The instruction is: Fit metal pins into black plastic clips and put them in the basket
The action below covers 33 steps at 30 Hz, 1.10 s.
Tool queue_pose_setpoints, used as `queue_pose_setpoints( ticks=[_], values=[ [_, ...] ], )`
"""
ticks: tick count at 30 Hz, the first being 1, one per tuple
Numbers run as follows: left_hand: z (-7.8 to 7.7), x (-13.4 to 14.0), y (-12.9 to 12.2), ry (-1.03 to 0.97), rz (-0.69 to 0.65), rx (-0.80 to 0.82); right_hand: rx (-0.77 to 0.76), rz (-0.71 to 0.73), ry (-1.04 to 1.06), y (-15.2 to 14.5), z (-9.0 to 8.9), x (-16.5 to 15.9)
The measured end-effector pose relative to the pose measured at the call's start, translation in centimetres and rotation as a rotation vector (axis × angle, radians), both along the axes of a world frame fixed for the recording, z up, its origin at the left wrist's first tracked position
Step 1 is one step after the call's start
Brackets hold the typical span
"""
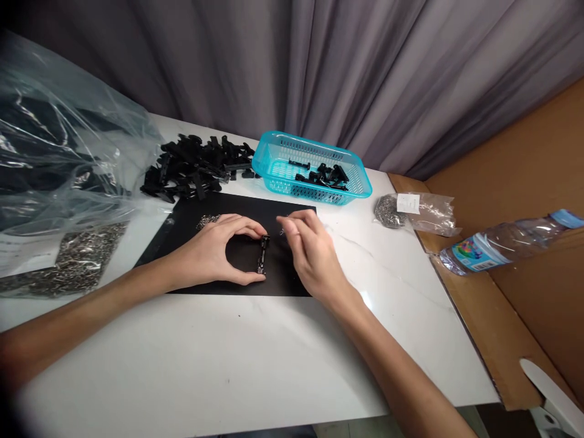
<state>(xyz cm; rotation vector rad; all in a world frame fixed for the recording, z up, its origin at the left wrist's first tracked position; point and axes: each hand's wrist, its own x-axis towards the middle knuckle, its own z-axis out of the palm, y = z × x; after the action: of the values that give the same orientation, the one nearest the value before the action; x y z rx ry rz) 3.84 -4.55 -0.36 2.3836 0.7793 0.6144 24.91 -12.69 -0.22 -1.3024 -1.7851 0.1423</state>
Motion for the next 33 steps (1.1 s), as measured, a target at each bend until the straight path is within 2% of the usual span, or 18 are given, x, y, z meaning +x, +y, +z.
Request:
queue_pose_setpoints(
  ticks=[3, 5, 8, 12, 33],
  values=[
    [-0.3, -0.2, 0.1, -0.012, -0.013, 0.013, -0.010, -0.090, 0.009, 0.3, 0.0, 0.7],
    [-0.4, -0.2, 0.1, -0.010, -0.011, 0.015, -0.110, -0.092, 0.069, 0.5, -0.2, 0.9],
    [-0.4, -0.2, 0.1, -0.004, -0.007, 0.009, -0.270, 0.010, 0.297, 0.7, -0.4, 1.0],
    [-0.3, -0.2, 0.1, 0.005, -0.006, 0.015, -0.285, 0.164, 0.487, 1.2, -0.4, 0.7],
    [-0.2, -0.2, 0.1, 0.008, 0.001, -0.017, -0.285, 0.184, 0.527, 1.3, -1.0, 0.0]
  ],
)
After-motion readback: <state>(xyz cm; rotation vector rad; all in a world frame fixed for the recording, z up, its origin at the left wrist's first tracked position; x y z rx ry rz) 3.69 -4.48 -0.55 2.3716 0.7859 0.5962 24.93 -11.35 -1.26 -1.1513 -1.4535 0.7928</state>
